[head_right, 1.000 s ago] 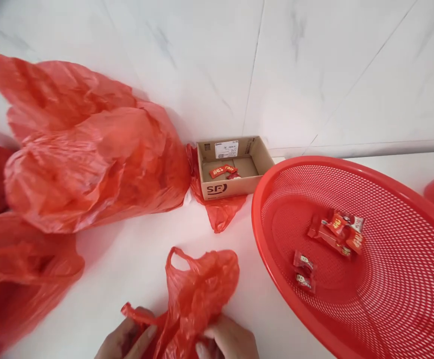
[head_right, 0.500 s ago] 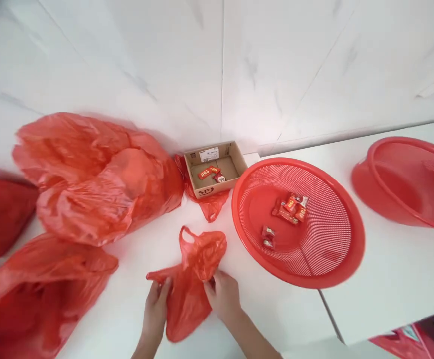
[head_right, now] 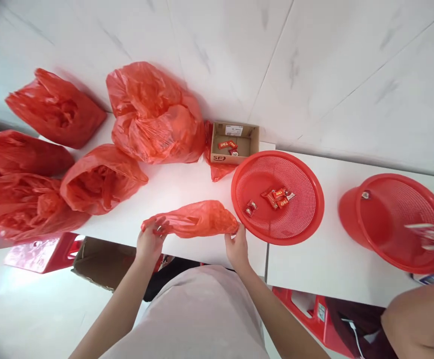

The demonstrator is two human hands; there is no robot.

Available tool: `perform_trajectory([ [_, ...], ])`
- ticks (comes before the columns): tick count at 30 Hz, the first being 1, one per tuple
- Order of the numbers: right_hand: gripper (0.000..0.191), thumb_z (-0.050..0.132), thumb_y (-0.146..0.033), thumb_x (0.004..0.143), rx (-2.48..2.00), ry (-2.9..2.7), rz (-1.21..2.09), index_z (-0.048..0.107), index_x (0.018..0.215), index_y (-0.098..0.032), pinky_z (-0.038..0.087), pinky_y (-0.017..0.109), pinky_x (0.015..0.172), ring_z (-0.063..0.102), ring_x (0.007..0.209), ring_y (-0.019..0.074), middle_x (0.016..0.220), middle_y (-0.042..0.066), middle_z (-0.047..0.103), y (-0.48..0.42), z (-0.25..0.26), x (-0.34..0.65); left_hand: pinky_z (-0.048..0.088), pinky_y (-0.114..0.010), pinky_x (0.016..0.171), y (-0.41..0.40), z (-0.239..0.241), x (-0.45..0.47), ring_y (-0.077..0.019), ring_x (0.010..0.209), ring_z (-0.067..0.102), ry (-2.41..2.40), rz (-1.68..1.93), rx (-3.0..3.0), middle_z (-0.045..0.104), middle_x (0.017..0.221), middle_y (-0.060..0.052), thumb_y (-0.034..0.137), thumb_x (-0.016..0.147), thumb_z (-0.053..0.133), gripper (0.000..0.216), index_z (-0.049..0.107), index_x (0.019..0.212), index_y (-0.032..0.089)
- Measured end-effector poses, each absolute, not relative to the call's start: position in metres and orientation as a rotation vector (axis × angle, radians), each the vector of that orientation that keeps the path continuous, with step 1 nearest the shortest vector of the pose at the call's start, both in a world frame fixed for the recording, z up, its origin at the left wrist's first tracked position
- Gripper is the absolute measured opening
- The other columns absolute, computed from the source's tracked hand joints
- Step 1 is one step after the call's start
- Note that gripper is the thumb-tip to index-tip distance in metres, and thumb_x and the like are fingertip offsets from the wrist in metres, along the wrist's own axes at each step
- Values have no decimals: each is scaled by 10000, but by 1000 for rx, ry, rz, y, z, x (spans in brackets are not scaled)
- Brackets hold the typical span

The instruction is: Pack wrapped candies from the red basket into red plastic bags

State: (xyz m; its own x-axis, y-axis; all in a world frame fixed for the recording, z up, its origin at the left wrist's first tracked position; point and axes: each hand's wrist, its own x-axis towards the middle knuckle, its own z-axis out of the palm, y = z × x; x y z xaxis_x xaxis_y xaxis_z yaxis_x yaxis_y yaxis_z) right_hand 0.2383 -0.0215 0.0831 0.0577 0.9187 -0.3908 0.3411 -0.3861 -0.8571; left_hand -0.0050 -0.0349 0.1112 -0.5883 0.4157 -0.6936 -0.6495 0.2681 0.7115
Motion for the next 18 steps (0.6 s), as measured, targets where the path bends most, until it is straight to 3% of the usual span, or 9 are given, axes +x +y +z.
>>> perform_trajectory([
  [3,326,549,-319,867,-1610,-1449,1041,455,1158,-206,488,391,835,556,966,206,1126,107,556,-25,128,210,542,-336,742,-40,126,6,-160,765,675,1612,1491,-121,694,876,-39,265,755,650,167,581,888,191],
  [8,493,532,-256,896,-1484,-1529,805,370,1361,-224,436,453,991,485,1196,240,1332,137,471,-4,170,173,525,-304,717,-44,142,-13,-133,740,641,1593,1499,9,663,836,-4,303,768,659,182,567,886,199],
  [11,388,524,-237,901,-1452,-1554,639,465,1284,-222,399,461,1040,476,1233,243,1300,119,517,10,182,167,522,-296,735,-47,152,-36,-126,748,633,1559,1497,84,664,832,3,317,774,669,195,565,887,197],
  [15,159,455,-188,924,-1301,-1808,913,585,1010,-220,497,312,847,625,916,167,967,45,658,-1,191,126,514,-255,725,-57,162,-55,-123,766,633,1454,1443,203,669,832,12,360,773,707,231,576,862,192],
  [18,159,464,-145,901,-1466,-2047,1260,605,957,-194,495,289,805,639,869,161,961,48,676,-11,177,78,522,-247,700,-59,163,-64,-136,771,645,1377,1366,220,683,835,-5,326,789,701,197,604,888,185],
])
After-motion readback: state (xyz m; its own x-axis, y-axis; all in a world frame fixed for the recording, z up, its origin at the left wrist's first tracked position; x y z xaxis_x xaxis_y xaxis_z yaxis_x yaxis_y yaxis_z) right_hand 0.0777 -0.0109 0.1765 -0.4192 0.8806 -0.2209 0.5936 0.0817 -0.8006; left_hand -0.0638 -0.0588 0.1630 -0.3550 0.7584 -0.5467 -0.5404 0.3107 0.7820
